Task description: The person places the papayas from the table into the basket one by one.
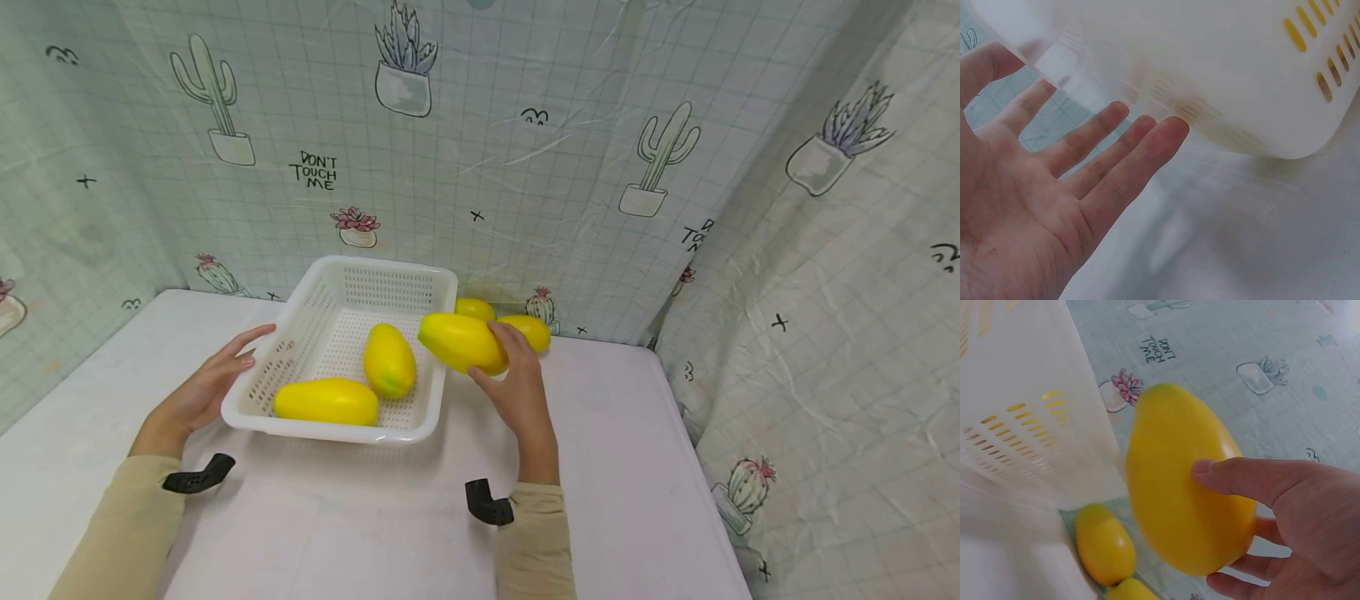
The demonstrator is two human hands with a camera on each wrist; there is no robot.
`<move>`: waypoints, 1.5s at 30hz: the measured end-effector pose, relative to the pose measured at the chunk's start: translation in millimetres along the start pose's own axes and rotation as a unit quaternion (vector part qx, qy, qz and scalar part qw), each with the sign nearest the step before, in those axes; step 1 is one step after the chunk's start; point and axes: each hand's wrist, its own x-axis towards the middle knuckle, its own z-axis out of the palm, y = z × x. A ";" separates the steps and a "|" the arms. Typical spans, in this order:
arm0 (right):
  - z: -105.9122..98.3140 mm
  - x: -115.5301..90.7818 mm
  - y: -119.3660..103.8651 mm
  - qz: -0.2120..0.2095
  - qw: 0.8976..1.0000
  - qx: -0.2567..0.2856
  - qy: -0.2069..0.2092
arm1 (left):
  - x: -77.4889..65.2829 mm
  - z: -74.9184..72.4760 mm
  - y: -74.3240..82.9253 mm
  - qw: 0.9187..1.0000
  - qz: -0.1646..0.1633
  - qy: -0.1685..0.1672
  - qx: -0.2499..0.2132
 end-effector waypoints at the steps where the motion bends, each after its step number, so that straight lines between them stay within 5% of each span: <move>1: 0.2 0.1 -0.2 -0.001 1.000 0.001 0.000 | 0.0 0.0 0.1 1.000 0.000 0.000 -0.001; 30: 3.9 1.3 -5.2 -0.011 1.000 0.004 -0.010 | -0.1 0.2 0.6 1.000 0.004 0.001 0.002; 45: 5.9 2.9 -8.2 -0.041 0.999 0.014 0.019 | 1.0 -0.5 0.0 1.000 0.001 0.000 -0.013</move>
